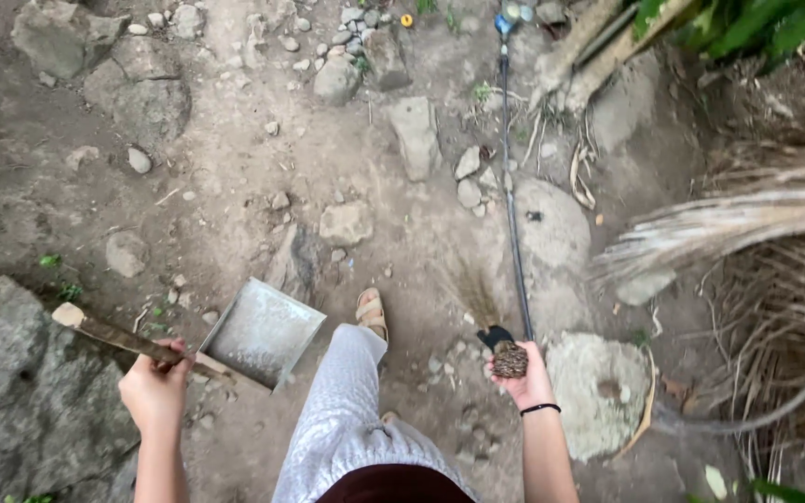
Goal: Sweeping dirt and debris from an outdoor area with tree roots into a metal dustpan using a small hand broom.
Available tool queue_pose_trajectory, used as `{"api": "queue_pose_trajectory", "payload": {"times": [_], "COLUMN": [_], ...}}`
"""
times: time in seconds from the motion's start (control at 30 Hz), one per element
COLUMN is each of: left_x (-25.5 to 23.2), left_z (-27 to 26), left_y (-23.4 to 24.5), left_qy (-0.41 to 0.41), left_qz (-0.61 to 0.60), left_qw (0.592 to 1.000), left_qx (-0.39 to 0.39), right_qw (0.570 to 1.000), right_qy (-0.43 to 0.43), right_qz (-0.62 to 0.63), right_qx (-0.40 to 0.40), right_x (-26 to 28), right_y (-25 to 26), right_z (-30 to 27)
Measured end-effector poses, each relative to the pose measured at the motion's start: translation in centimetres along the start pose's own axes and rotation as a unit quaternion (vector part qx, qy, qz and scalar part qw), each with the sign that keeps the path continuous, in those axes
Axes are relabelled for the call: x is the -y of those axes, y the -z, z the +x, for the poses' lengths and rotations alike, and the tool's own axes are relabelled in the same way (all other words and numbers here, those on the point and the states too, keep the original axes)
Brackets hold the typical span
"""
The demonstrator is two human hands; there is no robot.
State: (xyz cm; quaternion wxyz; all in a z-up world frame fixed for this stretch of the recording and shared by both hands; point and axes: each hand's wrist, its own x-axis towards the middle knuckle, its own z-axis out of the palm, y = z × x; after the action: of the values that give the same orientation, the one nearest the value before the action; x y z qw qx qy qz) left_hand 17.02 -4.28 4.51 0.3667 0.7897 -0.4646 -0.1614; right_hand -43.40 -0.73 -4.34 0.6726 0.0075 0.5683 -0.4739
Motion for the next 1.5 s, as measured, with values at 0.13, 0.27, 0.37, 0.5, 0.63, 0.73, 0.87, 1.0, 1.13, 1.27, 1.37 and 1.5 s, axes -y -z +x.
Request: {"api": "queue_pose_trajectory", "payload": {"times": [0.13,0.27,0.37,0.5,0.63,0.73,0.87,1.0,1.13,1.27,1.37,1.5], "left_x": [-0.8,-3.4,-4.1,-5.5,-6.2,-8.7,-11.9,-16.7,-17.8,-17.6,-19.3,-20.6], "left_z": [4.9,12.3,16.6,20.1,21.2,20.9,18.6,15.1,11.4,8.3,6.5,5.8], "left_y": [-5.1,-12.7,-19.2,-26.8,-34.5,-38.6,-42.5,-47.2,-52.2,-57.6,-59.5,-60.9], "left_qy": [0.014,-0.002,-0.031,-0.063,-0.036,-0.008,-0.06,-0.056,-0.017,0.0,-0.014,-0.051], "left_qz": [0.047,0.094,0.078,0.081,0.119,0.148,0.019,-0.009,-0.027,-0.107,-0.099,-0.094], "left_qw": [0.999,0.993,0.987,0.966,0.945,0.929,0.939,0.941,0.946,0.95,0.952,0.941], "left_qx": [0.021,0.076,0.136,0.235,0.302,0.34,0.338,0.335,0.322,0.293,0.29,0.321], "right_qw": [1.0,0.999,0.995,0.951,0.875,0.828,0.713,0.599,0.57,0.476,0.531,0.663], "right_qy": [-0.028,-0.023,-0.008,-0.002,0.146,0.056,0.198,0.247,0.243,0.267,0.205,0.201], "right_qz": [-0.01,-0.026,-0.083,-0.246,-0.422,-0.502,-0.631,-0.728,-0.758,-0.816,-0.808,-0.697], "right_qx": [0.007,-0.001,-0.059,-0.188,-0.186,-0.244,-0.233,-0.225,-0.203,-0.19,-0.153,-0.185], "right_x": [4.6,10.2,14.5,19.4,20.5,27.8,34.9,39.5,38.7,36.8,35.1,36.7], "right_y": [-3.3,-6.9,-9.4,-11.9,-3.2,-7.9,-10.2,-15.7,-14.7,-11.7,-6.4,-3.7], "right_z": [6.8,11.5,11.3,12.2,19.4,19.6,25.6,33.0,41.1,41.9,37.8,26.5]}}
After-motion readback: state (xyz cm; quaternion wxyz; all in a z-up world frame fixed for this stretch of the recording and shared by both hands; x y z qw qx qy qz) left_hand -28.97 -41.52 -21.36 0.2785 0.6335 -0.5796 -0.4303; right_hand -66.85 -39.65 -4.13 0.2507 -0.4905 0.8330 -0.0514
